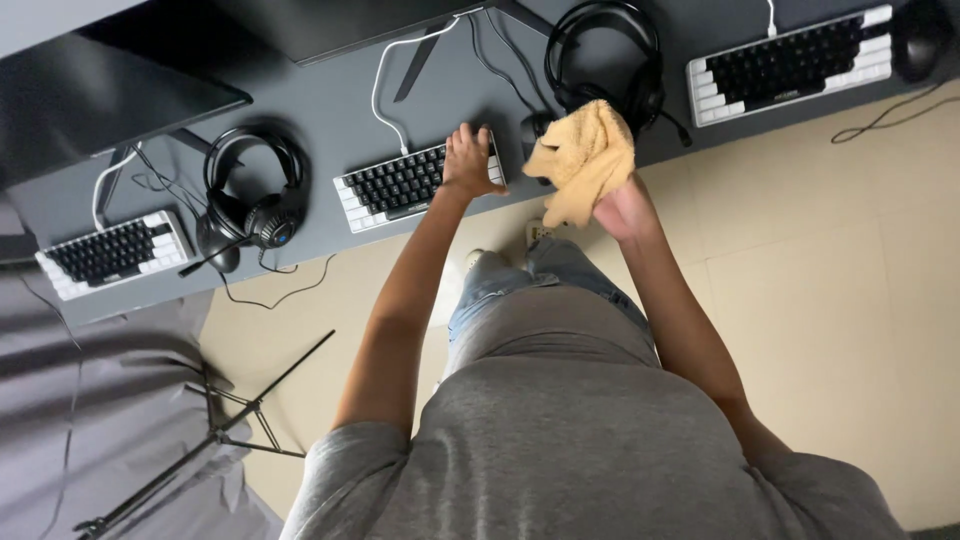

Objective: Cleaning computer peripherals including keyboards, mice, and headsets with a cloth.

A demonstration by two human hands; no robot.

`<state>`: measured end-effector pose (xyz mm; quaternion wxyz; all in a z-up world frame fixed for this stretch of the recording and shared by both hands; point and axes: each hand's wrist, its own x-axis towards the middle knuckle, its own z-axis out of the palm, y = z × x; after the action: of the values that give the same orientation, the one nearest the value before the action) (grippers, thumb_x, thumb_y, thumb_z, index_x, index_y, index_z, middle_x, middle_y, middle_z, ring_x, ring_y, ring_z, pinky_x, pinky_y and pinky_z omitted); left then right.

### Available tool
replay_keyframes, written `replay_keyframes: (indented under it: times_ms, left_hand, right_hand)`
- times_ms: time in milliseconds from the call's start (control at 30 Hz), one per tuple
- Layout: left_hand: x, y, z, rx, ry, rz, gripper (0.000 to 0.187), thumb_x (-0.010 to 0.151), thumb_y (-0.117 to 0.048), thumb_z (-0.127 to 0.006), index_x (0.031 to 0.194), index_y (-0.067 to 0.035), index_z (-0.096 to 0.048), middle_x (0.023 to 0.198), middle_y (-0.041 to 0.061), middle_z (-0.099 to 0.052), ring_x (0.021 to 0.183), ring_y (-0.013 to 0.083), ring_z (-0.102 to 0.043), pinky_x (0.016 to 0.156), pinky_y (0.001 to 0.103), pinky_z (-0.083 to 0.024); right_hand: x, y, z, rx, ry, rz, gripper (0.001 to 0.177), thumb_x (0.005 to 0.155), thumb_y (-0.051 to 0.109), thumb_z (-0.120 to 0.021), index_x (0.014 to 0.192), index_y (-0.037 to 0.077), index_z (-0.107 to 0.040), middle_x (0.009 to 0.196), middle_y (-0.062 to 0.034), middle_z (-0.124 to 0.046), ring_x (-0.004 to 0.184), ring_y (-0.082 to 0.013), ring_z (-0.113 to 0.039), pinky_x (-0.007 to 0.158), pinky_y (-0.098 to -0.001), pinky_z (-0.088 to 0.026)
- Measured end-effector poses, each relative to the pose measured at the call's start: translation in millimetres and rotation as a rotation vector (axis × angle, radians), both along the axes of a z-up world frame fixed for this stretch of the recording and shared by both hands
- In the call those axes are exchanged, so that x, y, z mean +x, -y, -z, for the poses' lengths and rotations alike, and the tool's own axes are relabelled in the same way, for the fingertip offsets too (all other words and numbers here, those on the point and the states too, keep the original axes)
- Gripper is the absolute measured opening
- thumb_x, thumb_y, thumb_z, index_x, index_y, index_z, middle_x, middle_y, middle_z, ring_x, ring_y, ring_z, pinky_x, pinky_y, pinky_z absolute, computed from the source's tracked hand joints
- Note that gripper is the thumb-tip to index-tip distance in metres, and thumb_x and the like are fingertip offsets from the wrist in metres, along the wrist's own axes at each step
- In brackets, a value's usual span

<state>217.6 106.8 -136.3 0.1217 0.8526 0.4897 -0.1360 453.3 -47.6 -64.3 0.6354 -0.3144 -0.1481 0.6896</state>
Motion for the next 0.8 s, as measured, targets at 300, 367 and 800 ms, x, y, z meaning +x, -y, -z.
replay_keyframes:
  times_ms: [300, 367, 800]
  left_hand:
    - [48, -101, 127, -0.436, 1.149, -0.776, 0.064, 0.086, -0.046, -0.069, 0.131, -0.004, -0.054, 0.115, 0.012, -0.072, 0.087, 0.0283, -0.074, 0.074, 0.043, -0.062]
    - [54, -120, 168, -0.654, 1.503, -1.052, 0.058, 0.093, -0.043, -0.069, 0.133, -0.005, -0.052, 0.12, 0.018, -0.07, 0.09, 0.0274, -0.077, 0.069, 0.039, -0.06]
    - [68, -109, 156, -0.687, 1.507, -1.105, 0.037, 0.101, -0.04, -0.068, 0.117, -0.006, -0.07, 0.094, 0.007, -0.055, 0.072, 0.0181, -0.052, 0.061, 0.034, -0.041]
  right_hand:
    - [27, -16, 3, -0.02, -0.099, -0.127, 0.059, 0.111, 0.046, -0.039, 0.156, 0.008, -0.039, 0.157, -0.007, -0.048, 0.143, -0.0226, -0.05, 0.118, -0.0413, -0.044]
    - [33, -15, 5, -0.023, -0.057, -0.145, 0.057, 0.113, 0.043, -0.04, 0.155, 0.004, -0.041, 0.156, -0.0084, -0.05, 0.141, -0.022, -0.051, 0.118, -0.0396, -0.043]
    - [45, -22, 8, -0.035, -0.075, -0.169, 0.056, 0.113, 0.039, -0.042, 0.155, 0.002, -0.04, 0.155, -0.0101, -0.048, 0.141, -0.0229, -0.049, 0.117, -0.0404, -0.041]
